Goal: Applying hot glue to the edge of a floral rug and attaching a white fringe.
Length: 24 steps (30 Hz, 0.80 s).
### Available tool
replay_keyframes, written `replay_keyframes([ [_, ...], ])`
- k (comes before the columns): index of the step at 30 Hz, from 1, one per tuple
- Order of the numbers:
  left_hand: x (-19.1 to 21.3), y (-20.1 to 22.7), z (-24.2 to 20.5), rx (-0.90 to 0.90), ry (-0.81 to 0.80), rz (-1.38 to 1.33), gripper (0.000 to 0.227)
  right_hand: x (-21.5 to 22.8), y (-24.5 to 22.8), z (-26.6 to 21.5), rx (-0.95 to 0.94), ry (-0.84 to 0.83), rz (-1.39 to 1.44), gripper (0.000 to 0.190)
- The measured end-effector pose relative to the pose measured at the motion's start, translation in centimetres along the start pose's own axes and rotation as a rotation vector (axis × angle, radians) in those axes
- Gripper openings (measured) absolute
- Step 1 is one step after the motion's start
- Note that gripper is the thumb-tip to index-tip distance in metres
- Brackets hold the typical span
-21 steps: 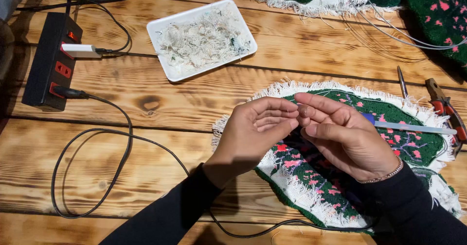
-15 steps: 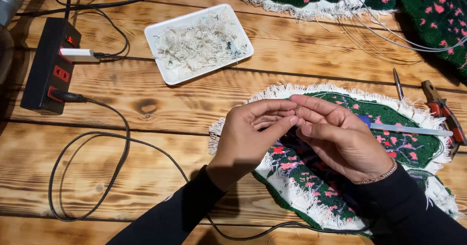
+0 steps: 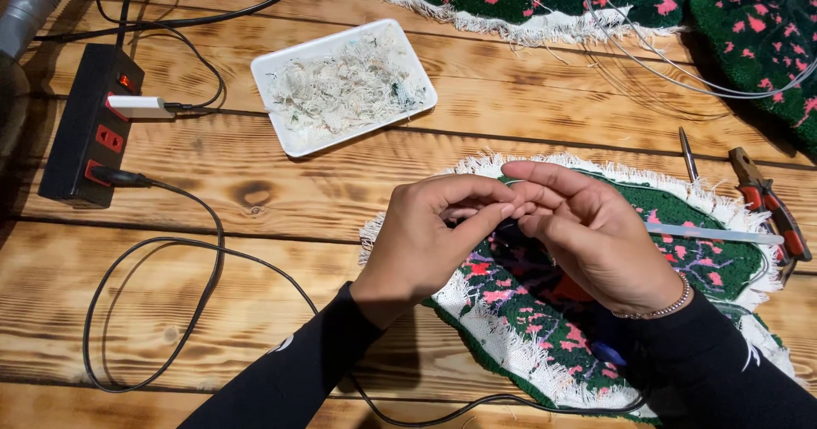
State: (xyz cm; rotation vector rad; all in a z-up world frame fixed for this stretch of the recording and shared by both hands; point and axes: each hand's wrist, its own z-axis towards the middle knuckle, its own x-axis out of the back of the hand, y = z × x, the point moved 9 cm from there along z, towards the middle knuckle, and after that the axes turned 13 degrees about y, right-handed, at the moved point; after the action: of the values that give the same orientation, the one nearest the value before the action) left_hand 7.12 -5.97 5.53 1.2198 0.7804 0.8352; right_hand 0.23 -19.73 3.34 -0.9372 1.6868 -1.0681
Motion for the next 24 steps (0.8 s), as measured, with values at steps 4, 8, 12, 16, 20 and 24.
replay_keyframes([
  [4, -0.3, -0.2, 0.1, -0.008, 0.012, -0.043, 0.019, -0.2, -0.6, 0.0, 0.063, 0.028, -0.056, 0.053],
  [8, 0.0, 0.5, -0.1, -0.014, 0.063, -0.034, 0.019, -0.1, -0.8, -0.1, 0.095, 0.056, -0.052, 0.054],
  [12, 0.6, 2.3, -0.2, -0.144, 0.135, 0.151, 0.016, -0.4, -1.3, 0.0, 0.125, 0.069, -0.073, 0.053],
  [16, 0.8, 3.4, -0.3, -0.279, 0.162, 0.219, 0.013, -0.9, -1.4, 0.0, 0.178, 0.041, -0.107, 0.053],
  [20, 0.8, 3.3, -0.4, -0.321, 0.193, 0.223, 0.011, -1.0, -0.7, 0.3, 0.063, 0.053, 0.086, 0.058],
  [24, 0.8, 2.9, -0.5, -0.324, 0.191, 0.199, 0.010, -1.5, 0.4, 0.7, -0.093, 0.078, 0.343, 0.055],
])
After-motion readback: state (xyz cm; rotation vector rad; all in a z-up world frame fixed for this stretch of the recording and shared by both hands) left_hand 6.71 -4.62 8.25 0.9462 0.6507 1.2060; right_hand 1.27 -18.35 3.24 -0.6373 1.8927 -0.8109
